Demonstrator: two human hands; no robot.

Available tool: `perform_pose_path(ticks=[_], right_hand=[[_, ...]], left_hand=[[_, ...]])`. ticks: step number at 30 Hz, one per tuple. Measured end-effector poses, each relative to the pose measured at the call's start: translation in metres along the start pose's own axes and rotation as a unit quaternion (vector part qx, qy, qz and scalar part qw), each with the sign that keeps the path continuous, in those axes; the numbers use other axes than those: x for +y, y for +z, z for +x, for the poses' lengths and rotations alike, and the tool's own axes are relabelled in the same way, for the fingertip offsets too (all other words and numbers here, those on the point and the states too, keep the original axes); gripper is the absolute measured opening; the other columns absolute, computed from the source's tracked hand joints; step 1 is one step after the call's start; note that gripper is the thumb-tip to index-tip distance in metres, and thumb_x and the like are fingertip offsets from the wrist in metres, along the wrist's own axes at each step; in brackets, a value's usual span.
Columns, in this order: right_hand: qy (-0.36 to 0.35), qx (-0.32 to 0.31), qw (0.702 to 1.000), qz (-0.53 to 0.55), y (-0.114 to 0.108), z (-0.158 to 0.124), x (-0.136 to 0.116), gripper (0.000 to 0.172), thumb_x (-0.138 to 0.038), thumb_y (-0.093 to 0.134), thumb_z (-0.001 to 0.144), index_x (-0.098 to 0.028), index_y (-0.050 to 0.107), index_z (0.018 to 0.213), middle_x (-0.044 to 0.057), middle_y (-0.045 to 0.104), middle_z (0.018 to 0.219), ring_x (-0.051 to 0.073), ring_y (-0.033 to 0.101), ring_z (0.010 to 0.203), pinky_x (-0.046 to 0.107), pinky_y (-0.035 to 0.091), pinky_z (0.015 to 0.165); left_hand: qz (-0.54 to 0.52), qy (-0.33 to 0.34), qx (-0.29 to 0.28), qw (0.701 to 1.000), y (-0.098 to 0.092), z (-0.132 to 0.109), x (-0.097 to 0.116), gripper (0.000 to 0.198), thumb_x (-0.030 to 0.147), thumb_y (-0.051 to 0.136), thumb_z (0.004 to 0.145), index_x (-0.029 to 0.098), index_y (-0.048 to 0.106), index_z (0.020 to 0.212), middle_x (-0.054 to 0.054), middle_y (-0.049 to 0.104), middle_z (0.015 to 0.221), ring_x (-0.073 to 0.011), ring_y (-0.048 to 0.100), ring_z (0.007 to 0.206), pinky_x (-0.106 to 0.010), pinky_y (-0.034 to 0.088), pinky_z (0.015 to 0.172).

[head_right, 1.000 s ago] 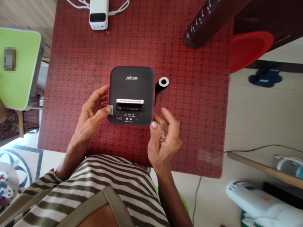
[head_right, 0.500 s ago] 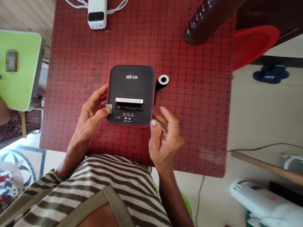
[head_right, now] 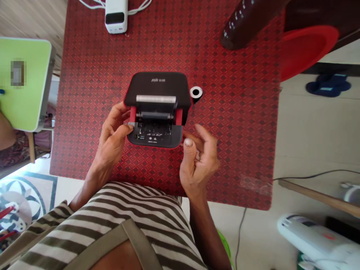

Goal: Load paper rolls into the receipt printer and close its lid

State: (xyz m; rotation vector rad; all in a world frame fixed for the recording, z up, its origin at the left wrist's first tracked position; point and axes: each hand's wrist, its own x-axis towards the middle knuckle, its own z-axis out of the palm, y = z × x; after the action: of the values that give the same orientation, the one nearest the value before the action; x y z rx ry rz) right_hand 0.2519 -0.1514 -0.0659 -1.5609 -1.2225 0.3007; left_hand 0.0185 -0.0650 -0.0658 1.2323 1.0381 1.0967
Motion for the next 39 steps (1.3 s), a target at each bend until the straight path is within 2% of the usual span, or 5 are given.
perform_pose_path(ticks=[4, 10, 20, 30, 39], right_hand=[[-0.012, 0.002, 1.000, -0.009, -0.004, 0.003, 0.003, 0.041, -0.060, 0.077, 0.126, -0.030, 0.088, 0.151, 0.009, 0.099, 0.111, 0.030, 0.097, 0.093, 0.041, 0.076, 0.074], [-0.119, -0.015, 0.988, -0.100, -0.021, 0.047, -0.021, 0.020, -0.040, 0.081, 0.127, -0.034, 0.096, 0.138, 0.005, 0.102, 0.125, 0.030, 0.099, 0.109, 0.051, 0.080, 0.102], [-0.222, -0.401, 0.842, -0.286, 0.051, 0.132, -0.042, 0.018, -0.010, 0.085, 0.110, -0.023, 0.090, 0.121, 0.013, 0.096, 0.123, 0.040, 0.092, 0.121, 0.053, 0.074, 0.109], [-0.218, -0.423, 0.827, -0.298, 0.069, 0.142, -0.027, 0.019, -0.010, 0.084, 0.101, -0.024, 0.087, 0.114, 0.013, 0.094, 0.120, 0.038, 0.090, 0.111, 0.052, 0.068, 0.106], [-0.215, -0.345, 0.893, -0.193, 0.008, 0.138, -0.064, 0.008, -0.033, 0.087, 0.110, -0.032, 0.091, 0.116, 0.006, 0.096, 0.112, 0.033, 0.089, 0.099, 0.049, 0.073, 0.094]], left_hand=[[-0.005, 0.010, -0.006, 1.000, 0.001, -0.001, -0.006, 0.070, 0.070, 0.089, 0.115, 0.040, 0.070, 0.176, -0.008, 0.082, 0.180, -0.0407, 0.078, 0.168, -0.061, 0.067, 0.138], [-0.012, 0.029, -0.013, 0.999, -0.001, -0.001, -0.010, 0.070, 0.073, 0.087, 0.115, 0.043, 0.070, 0.176, -0.008, 0.084, 0.177, -0.0414, 0.078, 0.168, -0.063, 0.067, 0.138], [-0.007, 0.008, 0.005, 1.000, 0.003, -0.007, -0.008, 0.071, 0.063, 0.092, 0.112, 0.040, 0.072, 0.176, -0.011, 0.077, 0.184, -0.0430, 0.074, 0.169, -0.068, 0.058, 0.147], [-0.027, -0.006, 0.018, 0.999, 0.009, -0.009, -0.006, 0.070, 0.056, 0.091, 0.111, 0.038, 0.074, 0.176, -0.013, 0.076, 0.182, -0.0433, 0.070, 0.170, -0.070, 0.055, 0.150], [-0.018, -0.002, 0.012, 1.000, 0.006, -0.009, -0.003, 0.067, 0.059, 0.092, 0.113, 0.039, 0.075, 0.174, -0.012, 0.078, 0.179, -0.0428, 0.074, 0.165, -0.069, 0.058, 0.147]])
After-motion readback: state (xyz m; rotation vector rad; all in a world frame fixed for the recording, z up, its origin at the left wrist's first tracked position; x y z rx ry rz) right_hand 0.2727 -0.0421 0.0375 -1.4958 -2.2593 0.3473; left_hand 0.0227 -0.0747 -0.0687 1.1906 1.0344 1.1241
